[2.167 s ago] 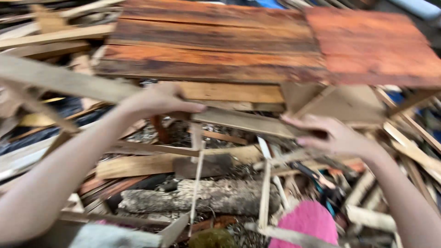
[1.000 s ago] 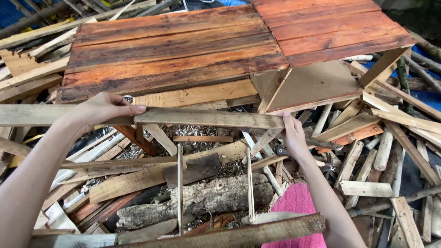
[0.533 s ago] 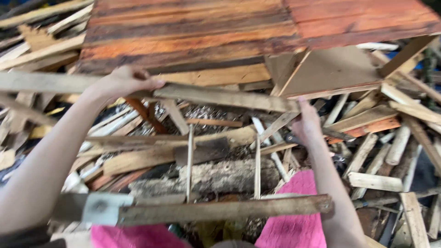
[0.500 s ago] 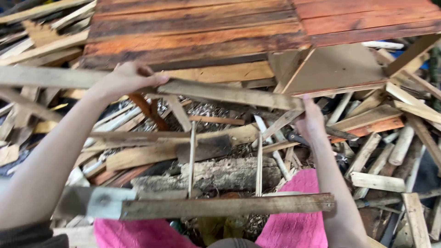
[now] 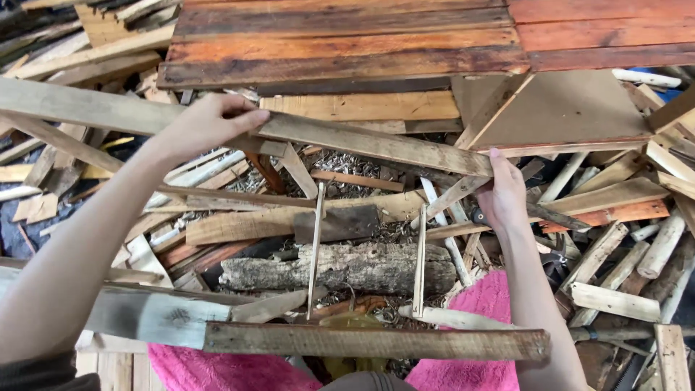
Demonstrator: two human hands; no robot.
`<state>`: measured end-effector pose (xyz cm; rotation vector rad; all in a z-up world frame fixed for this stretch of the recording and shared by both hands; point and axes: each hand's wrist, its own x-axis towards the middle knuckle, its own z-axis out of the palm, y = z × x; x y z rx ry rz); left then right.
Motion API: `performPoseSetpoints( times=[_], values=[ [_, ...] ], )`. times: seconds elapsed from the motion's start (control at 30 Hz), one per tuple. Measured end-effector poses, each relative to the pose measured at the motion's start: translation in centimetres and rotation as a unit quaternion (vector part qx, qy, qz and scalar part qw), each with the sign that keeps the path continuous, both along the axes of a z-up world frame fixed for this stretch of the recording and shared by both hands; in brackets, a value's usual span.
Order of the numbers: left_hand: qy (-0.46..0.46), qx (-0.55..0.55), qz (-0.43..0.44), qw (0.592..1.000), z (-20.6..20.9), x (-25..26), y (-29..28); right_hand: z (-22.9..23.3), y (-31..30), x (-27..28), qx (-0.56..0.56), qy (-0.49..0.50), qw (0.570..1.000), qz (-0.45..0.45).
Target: Dismantling wood scraps and attempting to nail a wooden slat to a small table using a hammer and pry bar
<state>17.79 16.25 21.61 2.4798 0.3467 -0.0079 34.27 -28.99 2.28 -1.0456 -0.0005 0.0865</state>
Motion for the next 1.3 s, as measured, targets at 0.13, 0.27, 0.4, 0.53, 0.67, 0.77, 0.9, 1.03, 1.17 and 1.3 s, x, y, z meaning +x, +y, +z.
performPoseSetpoints(
  times=[0.13,0.27,0.4,0.53,0.67,0.77,0.9,1.03,1.17,1.3],
  values=[
    [0.07,0.012,0.032,0.997,3.0,-1.0,-0.7,2.6,0.4,-1.7,-0.001,-0.019,0.999,0.049],
    [0.099,-0.013,0.075,0.992,5.6,-2.7,0.1,4.8,2.4,-3.2,0.031,-0.031,0.992,0.12],
    [0.101,0.054,0.1,0.988,5.6,-5.3,2.9,6.1,5.6,-4.3,-0.002,-0.025,0.986,0.163],
    [0.061,0.058,0.116,0.99,2.5,-9.4,9.8,6.9,10.4,-6.5,-0.074,-0.075,0.969,0.221],
    [-0.056,-0.017,0.138,0.989,0.9,-13.8,14.8,8.2,14.0,-7.4,-0.022,-0.056,0.964,0.258],
    [-0.019,0.006,0.126,0.992,2.3,-13.4,15.0,11.1,14.3,-9.0,0.051,-0.123,0.948,0.289],
    [0.01,0.025,0.167,0.986,4.4,-13.0,12.2,9.9,14.4,-8.8,0.024,-0.054,0.976,0.21],
    [0.038,0.024,0.131,0.99,3.9,-10.5,10.5,8.2,13.5,-7.1,0.015,-0.056,0.977,0.206],
    [0.014,0.124,0.069,0.99,-0.6,-7.3,12.1,8.2,12.3,-7.2,-0.055,-0.04,0.981,0.182],
    [-0.135,0.257,0.004,0.957,-0.5,-9.8,9.8,8.1,12.9,-8.8,0.022,-0.134,0.961,0.242]
  ],
)
